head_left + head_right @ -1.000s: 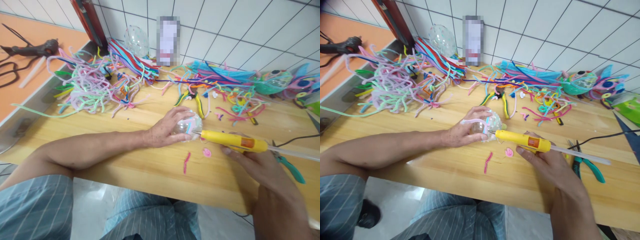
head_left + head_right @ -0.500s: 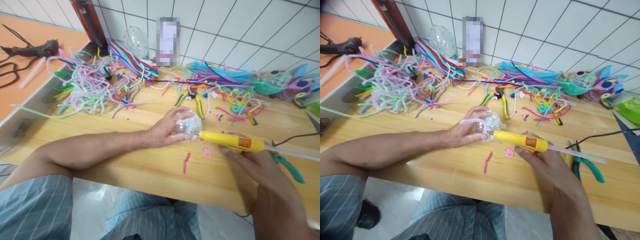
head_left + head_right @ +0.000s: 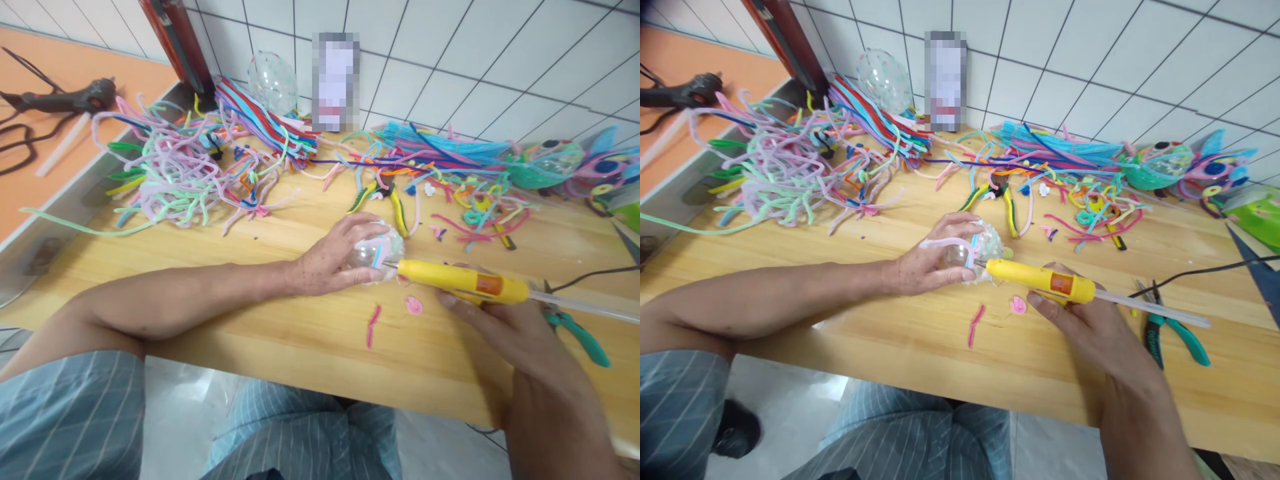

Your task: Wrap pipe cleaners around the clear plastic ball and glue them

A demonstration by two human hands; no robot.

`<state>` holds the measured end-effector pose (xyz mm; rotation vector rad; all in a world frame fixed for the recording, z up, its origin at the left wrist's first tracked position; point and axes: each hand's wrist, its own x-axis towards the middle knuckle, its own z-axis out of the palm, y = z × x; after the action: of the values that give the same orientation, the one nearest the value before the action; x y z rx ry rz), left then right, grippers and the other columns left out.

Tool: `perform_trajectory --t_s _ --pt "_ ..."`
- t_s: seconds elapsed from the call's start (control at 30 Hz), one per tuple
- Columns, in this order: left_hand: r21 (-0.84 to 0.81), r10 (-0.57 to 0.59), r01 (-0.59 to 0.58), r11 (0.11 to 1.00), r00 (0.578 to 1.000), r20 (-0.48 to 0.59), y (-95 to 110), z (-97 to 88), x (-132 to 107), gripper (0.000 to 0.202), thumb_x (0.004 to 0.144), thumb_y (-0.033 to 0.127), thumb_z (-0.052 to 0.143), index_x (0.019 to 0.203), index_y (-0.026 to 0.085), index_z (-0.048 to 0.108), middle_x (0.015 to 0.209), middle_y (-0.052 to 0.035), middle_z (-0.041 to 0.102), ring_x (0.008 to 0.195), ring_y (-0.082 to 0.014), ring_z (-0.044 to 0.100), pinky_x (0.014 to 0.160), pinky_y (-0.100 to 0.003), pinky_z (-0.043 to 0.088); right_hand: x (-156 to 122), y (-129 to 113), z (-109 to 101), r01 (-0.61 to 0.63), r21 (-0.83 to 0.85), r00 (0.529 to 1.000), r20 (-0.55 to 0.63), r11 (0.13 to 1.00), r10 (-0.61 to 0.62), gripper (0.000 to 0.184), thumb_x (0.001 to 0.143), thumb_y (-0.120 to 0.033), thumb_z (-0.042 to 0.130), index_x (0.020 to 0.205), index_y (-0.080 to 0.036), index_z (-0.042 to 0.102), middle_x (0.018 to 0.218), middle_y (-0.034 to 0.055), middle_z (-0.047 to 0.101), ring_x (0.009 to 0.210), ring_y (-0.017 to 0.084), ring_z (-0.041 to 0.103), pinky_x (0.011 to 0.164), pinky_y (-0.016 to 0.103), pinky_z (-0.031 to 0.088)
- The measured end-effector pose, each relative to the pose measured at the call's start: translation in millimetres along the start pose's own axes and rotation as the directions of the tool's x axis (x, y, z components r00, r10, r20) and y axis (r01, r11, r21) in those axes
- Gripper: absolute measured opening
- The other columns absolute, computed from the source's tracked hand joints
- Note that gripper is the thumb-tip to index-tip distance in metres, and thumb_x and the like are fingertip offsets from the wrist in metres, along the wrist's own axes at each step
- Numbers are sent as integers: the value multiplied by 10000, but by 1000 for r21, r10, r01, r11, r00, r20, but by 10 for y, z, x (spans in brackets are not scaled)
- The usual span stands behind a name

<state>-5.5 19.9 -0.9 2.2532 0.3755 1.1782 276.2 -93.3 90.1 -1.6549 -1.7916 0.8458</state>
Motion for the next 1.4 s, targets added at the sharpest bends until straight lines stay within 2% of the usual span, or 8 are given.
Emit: perform_trajectory --t_s 0.1,0.2,0.6,0.8,0.9,1.1,1.27,1.4 --pt "-1 -11 11 1000 1000 8 3 -1 1 614 987 535 718 1517 304 510 1513 -152 586 1532 -341 481 1263 -624 448 -2 10 8 -20 -17 1000 -6 1000 20 197 872 -497 755 834 -306 728 744 -16 708 726 249 708 658 351 614" --pt "-5 -7 7 1000 1000 8 1 1 1 634 981 539 724 1524 296 508 1515 -160 586 1528 -346 484 1264 -622 448 9 6 3 15 -22 1000 -20 1000 -15 183 871 -480 752 798 -319 707 712 -20 673 677 241 683 620 354 600" --pt "-25 -17 17 1000 1000 13 -6 2 2 643 975 533 732 1535 315 505 1525 -151 582 1530 -347 477 1271 -628 430 30 -42 35 10 -18 1000 -6 1000 -10 195 879 -478 738 784 -312 699 719 -18 690 670 237 687 619 357 613" --pt "-16 -10 10 1000 1000 8 -7 4 3 631 980 539 724 1523 304 508 1517 -157 582 1524 -345 484 1270 -629 433 -12 -3 -29 6 -67 999 -48 998 -9 224 846 -536 751 811 -315 758 761 -3 759 717 259 734 671 384 640" --pt "-19 -19 19 1000 1000 16 -9 2 3 627 982 551 715 1521 308 506 1520 -157 581 1529 -348 484 1268 -637 434 -6 2 -49 0 -83 999 -34 997 -3 244 838 -556 755 834 -313 776 797 4 792 740 267 754 694 395 654" --pt "-13 -9 9 1000 1000 5 -3 3 3 612 988 543 709 1516 311 504 1509 -156 582 1523 -348 485 1256 -640 447 25 -49 10 0 -32 1000 -2 999 0 234 855 -514 749 769 -299 716 713 -17 736 658 238 707 609 340 619" --pt "-2 3 -3 1000 1000 -1 -5 3 6 614 987 540 714 1512 299 509 1501 -160 584 1517 -340 492 1256 -622 456 3 -53 -32 -18 -39 1000 -25 999 17 243 818 -535 770 827 -292 780 797 18 819 742 278 776 692 375 666" --pt "-17 -10 10 1000 1000 8 -14 4 7 627 978 549 722 1518 312 506 1511 -158 583 1519 -349 492 1260 -638 443 4 -23 -64 -38 -64 999 14 997 39 286 827 -571 757 852 -290 799 824 35 837 771 309 794 710 414 685"
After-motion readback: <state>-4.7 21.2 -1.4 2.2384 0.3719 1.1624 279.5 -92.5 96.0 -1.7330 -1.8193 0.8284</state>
